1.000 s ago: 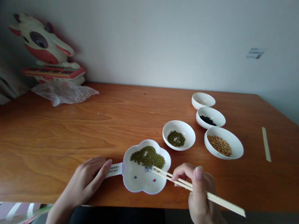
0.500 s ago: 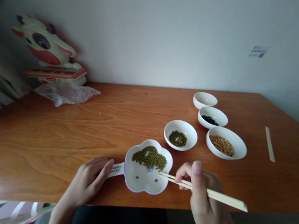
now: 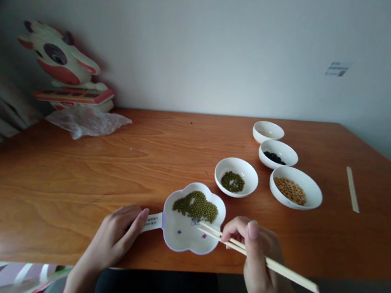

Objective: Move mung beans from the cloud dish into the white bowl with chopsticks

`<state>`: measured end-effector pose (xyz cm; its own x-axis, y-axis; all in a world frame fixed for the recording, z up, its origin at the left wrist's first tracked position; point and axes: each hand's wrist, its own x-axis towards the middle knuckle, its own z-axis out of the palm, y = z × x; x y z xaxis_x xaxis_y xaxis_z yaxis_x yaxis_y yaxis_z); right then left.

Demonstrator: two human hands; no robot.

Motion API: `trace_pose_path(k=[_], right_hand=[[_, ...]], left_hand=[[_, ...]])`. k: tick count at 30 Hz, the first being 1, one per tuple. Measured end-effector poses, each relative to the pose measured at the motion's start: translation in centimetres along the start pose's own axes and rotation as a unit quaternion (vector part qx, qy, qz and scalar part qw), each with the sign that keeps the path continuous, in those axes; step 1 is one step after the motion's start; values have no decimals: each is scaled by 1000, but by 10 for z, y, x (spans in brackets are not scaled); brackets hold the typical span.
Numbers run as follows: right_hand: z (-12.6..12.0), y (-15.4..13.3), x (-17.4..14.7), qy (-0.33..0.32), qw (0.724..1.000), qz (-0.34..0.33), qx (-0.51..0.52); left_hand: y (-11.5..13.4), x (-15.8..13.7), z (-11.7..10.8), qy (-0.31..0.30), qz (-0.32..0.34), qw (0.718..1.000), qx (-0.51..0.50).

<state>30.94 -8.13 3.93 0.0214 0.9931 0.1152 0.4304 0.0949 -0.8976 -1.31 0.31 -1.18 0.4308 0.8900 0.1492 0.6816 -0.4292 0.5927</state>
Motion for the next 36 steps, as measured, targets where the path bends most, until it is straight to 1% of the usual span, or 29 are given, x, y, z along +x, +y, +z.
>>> trace_pose_path(k=[6, 13, 19, 24, 28, 32, 34, 36], right_hand=[[9, 0, 3, 11, 1000, 1, 4], [10, 10, 4, 31, 999, -10, 20], [11, 10, 6, 34, 999, -12, 17], [12, 11, 8, 61, 998, -12, 4], [12, 13, 8, 75, 997, -16, 19], [8, 16, 6, 81, 995, -17, 47], [2, 17, 7, 105, 992, -26, 71], [-8, 17, 11, 146, 984, -45, 93]], left_hand=[[0, 0, -1, -5, -1, 1000, -2], [1, 0, 0, 4, 1, 1000, 3], [2, 0, -1, 3, 0, 1000, -4], [2, 0, -1, 3, 0, 1000, -1], [2, 1, -2, -1, 1, 1000, -3], [3, 0, -2, 1, 1, 1000, -5], [3, 0, -2, 4, 2, 1000, -5], [3, 0, -1, 3, 2, 1000, -5]])
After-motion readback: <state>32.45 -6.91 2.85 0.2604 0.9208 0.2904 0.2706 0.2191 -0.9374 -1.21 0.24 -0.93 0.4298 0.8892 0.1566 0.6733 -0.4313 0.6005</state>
